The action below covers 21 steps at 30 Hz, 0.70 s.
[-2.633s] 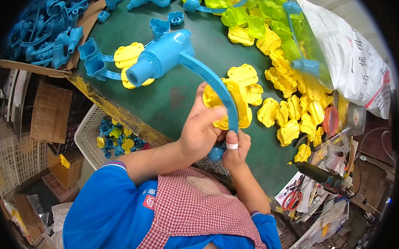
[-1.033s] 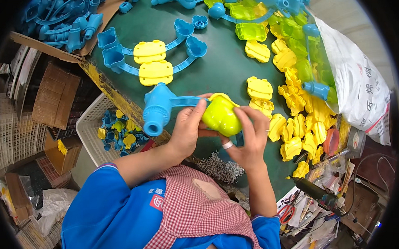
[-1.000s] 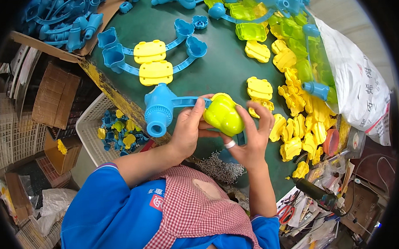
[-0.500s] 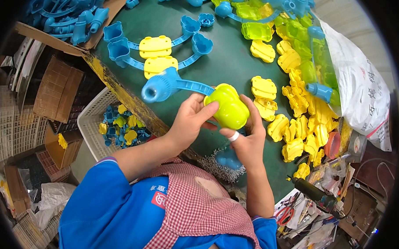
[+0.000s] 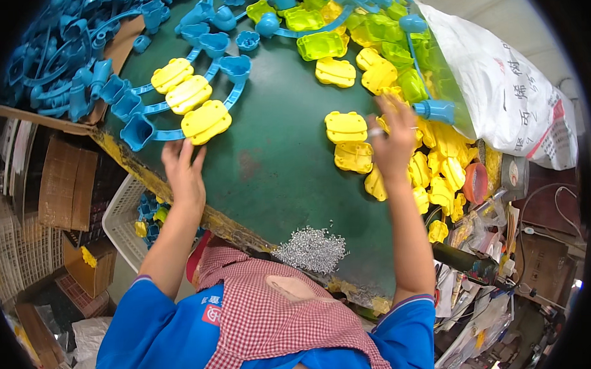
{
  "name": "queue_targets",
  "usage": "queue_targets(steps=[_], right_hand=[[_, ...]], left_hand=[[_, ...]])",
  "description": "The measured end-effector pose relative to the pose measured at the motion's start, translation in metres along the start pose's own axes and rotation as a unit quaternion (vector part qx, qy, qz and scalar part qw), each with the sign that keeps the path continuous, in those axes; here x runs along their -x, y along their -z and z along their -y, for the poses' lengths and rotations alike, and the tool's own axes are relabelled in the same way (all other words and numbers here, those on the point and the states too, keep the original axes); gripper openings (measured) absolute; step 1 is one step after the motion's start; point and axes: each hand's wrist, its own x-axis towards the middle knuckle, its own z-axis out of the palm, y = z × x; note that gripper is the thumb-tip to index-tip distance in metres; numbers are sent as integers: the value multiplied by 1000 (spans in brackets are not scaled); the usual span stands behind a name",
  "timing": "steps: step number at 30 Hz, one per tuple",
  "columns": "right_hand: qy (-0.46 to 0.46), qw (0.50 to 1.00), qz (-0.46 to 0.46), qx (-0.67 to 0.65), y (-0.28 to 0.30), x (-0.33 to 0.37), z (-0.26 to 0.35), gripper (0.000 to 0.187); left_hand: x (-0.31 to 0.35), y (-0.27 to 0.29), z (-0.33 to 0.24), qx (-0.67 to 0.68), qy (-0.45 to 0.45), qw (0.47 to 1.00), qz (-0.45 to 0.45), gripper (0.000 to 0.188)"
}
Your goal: The person assembles blue and yellow plastic components on a green workbench. They fit yellow pieces into blue frames and use a power drill to fasten them with small metal fasteners, repeating the process for multiple units.
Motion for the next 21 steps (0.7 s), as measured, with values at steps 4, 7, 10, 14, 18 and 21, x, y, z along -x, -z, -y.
queue_targets(steps=[4, 7, 10, 14, 18, 21], right_hand=[[-114, 937, 41, 327, 31, -19, -78, 44], [-125, 954, 157, 222, 47, -19, -119, 53], [-73, 943, 136, 296, 33, -29, -80, 58], [-186, 933, 161, 261, 38, -27, -108, 55], [-65, 929, 194, 308, 50, -37, -115, 49], [-37, 958, 177, 222, 61, -44, -100, 47]], left_hand=[[41, -9, 7, -171, -99, 979, 53, 44], [63, -58, 11, -157, -38, 947, 277, 32], [64, -104, 28, -255, -85, 869, 414, 28], [67, -166, 64, -333, -234, 783, 469, 28], [67, -191, 67, -329, -177, 771, 515, 28], [70, -194, 57, -281, -67, 797, 531, 31]])
